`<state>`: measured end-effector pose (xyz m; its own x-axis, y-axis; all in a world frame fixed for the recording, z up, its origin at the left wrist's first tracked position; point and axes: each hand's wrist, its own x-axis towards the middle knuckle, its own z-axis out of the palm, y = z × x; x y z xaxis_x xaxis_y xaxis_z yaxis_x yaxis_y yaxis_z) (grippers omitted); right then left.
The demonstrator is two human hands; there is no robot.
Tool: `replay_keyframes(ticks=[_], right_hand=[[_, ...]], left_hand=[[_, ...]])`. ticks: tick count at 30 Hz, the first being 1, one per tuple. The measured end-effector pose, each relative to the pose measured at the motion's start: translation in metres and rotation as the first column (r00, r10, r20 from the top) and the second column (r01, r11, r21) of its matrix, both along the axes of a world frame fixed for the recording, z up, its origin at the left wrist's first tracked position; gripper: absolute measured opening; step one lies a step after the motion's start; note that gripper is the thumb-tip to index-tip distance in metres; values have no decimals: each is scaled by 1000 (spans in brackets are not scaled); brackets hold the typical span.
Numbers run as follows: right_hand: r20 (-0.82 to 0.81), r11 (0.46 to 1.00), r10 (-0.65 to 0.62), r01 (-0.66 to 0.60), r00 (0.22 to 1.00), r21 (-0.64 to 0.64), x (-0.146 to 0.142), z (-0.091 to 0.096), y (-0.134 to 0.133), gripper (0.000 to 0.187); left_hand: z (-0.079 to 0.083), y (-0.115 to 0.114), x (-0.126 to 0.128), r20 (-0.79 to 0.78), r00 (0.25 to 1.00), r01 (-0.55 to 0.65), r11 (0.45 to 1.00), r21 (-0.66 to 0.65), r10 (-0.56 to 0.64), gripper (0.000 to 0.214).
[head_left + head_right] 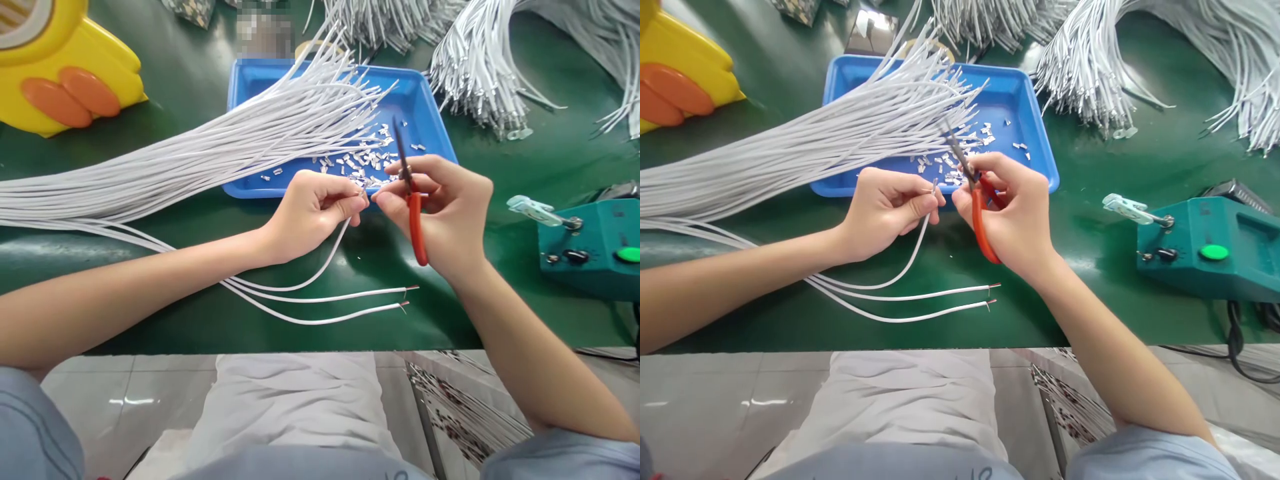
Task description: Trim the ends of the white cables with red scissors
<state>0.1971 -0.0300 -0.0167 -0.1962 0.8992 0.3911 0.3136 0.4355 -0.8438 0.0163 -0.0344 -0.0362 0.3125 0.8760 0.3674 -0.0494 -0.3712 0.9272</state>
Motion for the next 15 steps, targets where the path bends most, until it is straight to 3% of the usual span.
replay_keyframes(ticks=[5,10,15], right_hand=[[90,997,65,-62,994,-33,1,-3,-1,25],[240,998,20,-34,971,53,4,-5,-2,24],[365,988,-27,-30,931,149,4,-4,-2,20]], left_hand=[[-1,1,-1,18,998,-60,998,14,60,19],[1,4,-1,64,984,-166,986,28,164,15],[2,4,-1,32,984,-175,983,62,173,18]])
